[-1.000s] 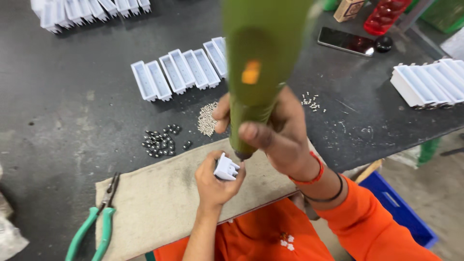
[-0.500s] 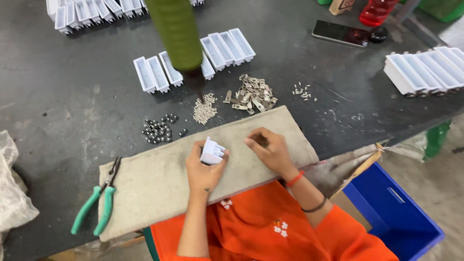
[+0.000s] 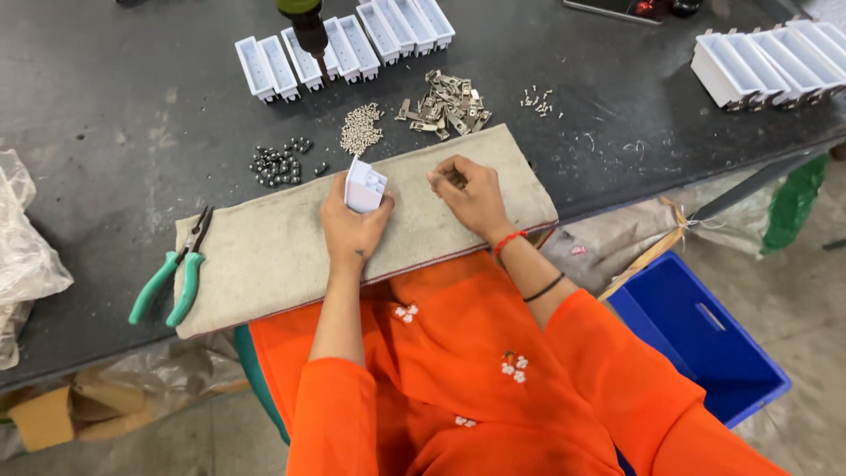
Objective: The person assembles small white plastic electrical housings at a workbench. They hold a housing in one hand, pick small screws from piles on the bench, and drive the screws into the housing using an electric screwdriver, repeating the cycle for multiple housings.
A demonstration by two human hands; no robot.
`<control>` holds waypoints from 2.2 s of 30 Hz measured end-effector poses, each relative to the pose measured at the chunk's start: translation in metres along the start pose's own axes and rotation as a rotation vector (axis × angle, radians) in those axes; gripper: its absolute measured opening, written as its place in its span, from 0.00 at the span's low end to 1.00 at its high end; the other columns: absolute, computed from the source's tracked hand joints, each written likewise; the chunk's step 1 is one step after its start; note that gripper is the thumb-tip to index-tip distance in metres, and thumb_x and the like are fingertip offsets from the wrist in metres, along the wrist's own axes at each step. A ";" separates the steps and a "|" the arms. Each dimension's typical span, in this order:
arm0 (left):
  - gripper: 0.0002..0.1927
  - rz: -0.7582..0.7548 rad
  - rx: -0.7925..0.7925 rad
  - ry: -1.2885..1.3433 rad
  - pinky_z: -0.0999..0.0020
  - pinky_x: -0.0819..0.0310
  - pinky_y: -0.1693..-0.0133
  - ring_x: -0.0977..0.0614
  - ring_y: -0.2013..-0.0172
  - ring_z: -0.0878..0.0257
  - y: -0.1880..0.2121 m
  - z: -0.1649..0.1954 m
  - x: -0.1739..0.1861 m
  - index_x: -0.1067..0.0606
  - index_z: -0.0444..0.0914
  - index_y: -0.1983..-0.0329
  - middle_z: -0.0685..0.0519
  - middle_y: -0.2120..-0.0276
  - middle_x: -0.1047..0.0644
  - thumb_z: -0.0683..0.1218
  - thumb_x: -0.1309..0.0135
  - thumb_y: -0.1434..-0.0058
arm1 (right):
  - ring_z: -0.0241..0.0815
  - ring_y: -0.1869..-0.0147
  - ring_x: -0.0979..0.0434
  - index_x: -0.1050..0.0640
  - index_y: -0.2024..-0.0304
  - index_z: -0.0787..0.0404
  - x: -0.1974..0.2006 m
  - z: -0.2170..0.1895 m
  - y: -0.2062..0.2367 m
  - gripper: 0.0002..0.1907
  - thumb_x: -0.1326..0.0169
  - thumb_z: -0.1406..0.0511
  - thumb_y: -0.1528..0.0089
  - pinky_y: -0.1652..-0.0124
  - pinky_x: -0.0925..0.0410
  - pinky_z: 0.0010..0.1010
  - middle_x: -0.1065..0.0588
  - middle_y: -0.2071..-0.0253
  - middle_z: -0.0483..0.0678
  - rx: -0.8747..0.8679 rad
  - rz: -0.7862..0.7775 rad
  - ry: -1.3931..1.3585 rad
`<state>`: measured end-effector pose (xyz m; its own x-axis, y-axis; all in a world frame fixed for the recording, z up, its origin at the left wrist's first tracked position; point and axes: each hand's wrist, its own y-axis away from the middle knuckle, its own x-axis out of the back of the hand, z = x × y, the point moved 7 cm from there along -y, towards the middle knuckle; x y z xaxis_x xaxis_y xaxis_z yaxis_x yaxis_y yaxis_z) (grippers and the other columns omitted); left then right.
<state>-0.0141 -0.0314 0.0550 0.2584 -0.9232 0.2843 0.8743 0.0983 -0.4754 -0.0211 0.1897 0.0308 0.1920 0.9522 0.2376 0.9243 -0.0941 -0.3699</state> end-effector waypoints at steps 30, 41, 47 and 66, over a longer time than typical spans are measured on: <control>0.19 -0.042 0.073 0.083 0.66 0.21 0.60 0.14 0.66 0.60 -0.016 -0.013 0.008 0.25 0.36 0.55 0.48 0.67 0.17 0.44 0.33 0.49 | 0.26 0.71 0.25 0.20 0.65 0.66 -0.013 -0.011 -0.010 0.09 0.38 0.65 0.37 0.70 0.31 0.21 0.21 0.74 0.45 0.002 0.026 0.053; 0.24 -0.101 0.256 0.042 0.68 0.21 0.62 0.16 0.67 0.64 -0.043 -0.024 -0.005 0.25 0.34 0.53 0.49 0.68 0.17 0.44 0.32 0.52 | 0.31 0.76 0.28 0.19 0.67 0.64 -0.010 -0.015 -0.041 0.07 0.37 0.65 0.40 0.73 0.33 0.27 0.23 0.77 0.45 -0.057 -0.026 0.177; 0.24 -0.128 0.257 0.079 0.68 0.21 0.64 0.15 0.68 0.62 -0.062 -0.022 -0.001 0.25 0.35 0.54 0.49 0.69 0.18 0.43 0.32 0.54 | 0.33 0.77 0.27 0.18 0.67 0.63 -0.019 -0.015 -0.061 0.07 0.37 0.64 0.41 0.74 0.32 0.28 0.22 0.78 0.47 -0.144 -0.039 0.189; 0.23 -0.184 0.110 0.039 0.61 0.24 0.66 0.19 0.70 0.52 -0.083 -0.033 0.015 0.24 0.37 0.58 0.47 0.69 0.22 0.45 0.29 0.57 | 0.39 0.75 0.21 0.18 0.69 0.61 -0.043 -0.023 -0.075 0.09 0.35 0.62 0.45 0.72 0.28 0.30 0.20 0.75 0.47 -0.109 0.004 0.320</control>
<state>-0.0962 -0.0659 0.0711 0.0758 -0.9429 0.3245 0.9454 -0.0354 -0.3239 -0.0909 0.1486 0.0692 0.2740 0.8139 0.5124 0.9497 -0.1450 -0.2776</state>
